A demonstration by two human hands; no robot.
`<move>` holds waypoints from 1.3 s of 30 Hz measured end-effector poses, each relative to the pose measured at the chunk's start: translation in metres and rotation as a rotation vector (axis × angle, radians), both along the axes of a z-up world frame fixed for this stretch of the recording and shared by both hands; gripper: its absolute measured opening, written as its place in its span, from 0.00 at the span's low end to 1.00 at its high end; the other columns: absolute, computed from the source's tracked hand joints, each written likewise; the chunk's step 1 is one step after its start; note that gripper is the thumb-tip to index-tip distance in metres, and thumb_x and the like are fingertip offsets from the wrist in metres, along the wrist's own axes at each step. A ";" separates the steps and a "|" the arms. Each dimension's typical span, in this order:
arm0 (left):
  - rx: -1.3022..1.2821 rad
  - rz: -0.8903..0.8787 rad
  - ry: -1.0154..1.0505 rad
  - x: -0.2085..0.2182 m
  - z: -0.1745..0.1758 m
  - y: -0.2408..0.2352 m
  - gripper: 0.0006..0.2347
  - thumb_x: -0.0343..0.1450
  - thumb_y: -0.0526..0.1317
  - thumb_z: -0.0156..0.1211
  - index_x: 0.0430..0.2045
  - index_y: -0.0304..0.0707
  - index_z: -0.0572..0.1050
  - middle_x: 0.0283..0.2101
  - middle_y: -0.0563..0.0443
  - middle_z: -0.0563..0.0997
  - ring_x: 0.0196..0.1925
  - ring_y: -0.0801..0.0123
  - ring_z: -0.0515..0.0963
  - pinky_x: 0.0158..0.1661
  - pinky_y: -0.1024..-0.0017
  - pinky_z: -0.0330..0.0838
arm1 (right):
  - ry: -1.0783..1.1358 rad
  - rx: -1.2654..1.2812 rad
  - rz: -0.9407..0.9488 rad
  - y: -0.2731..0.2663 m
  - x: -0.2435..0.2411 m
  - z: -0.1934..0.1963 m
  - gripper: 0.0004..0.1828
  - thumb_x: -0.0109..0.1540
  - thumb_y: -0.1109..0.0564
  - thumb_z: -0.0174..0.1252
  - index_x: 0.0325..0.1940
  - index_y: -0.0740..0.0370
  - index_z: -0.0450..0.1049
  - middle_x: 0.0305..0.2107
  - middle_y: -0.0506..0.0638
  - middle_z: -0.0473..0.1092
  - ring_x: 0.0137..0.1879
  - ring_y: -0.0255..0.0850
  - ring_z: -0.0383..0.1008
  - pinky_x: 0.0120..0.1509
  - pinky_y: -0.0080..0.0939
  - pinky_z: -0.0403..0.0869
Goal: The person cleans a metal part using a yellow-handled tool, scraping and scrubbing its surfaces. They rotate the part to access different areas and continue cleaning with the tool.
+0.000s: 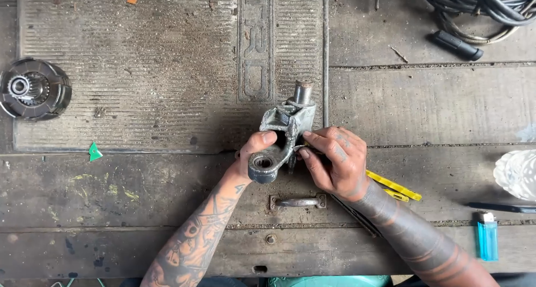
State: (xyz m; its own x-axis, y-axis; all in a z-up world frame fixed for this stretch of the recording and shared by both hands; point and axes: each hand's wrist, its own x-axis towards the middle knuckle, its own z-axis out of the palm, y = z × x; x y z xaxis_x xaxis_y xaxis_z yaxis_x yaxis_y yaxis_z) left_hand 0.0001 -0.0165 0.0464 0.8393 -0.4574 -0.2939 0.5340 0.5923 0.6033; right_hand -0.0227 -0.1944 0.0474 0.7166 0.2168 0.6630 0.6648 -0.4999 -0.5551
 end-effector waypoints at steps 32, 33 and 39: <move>-0.192 0.148 -0.050 -0.021 -0.099 -0.009 0.07 0.68 0.35 0.53 0.16 0.41 0.69 0.15 0.53 0.64 0.20 0.74 0.63 0.28 0.79 0.63 | -0.004 0.077 0.026 0.003 0.008 0.000 0.09 0.66 0.60 0.57 0.41 0.73 0.76 0.25 0.61 0.72 0.27 0.58 0.76 0.28 0.52 0.73; -0.204 0.132 -0.042 -0.022 -0.101 -0.009 0.08 0.67 0.35 0.53 0.15 0.43 0.68 0.15 0.54 0.63 0.20 0.74 0.62 0.28 0.79 0.62 | -0.007 0.062 0.020 0.001 0.009 -0.001 0.09 0.66 0.61 0.58 0.42 0.73 0.77 0.24 0.61 0.72 0.27 0.57 0.76 0.28 0.51 0.73; -0.188 0.094 0.074 -0.022 -0.101 -0.002 0.04 0.65 0.34 0.54 0.18 0.40 0.71 0.16 0.49 0.66 0.23 0.73 0.64 0.34 0.76 0.63 | -0.091 -0.051 -0.007 -0.009 0.020 0.004 0.09 0.65 0.59 0.61 0.40 0.70 0.78 0.25 0.59 0.72 0.26 0.55 0.74 0.31 0.49 0.70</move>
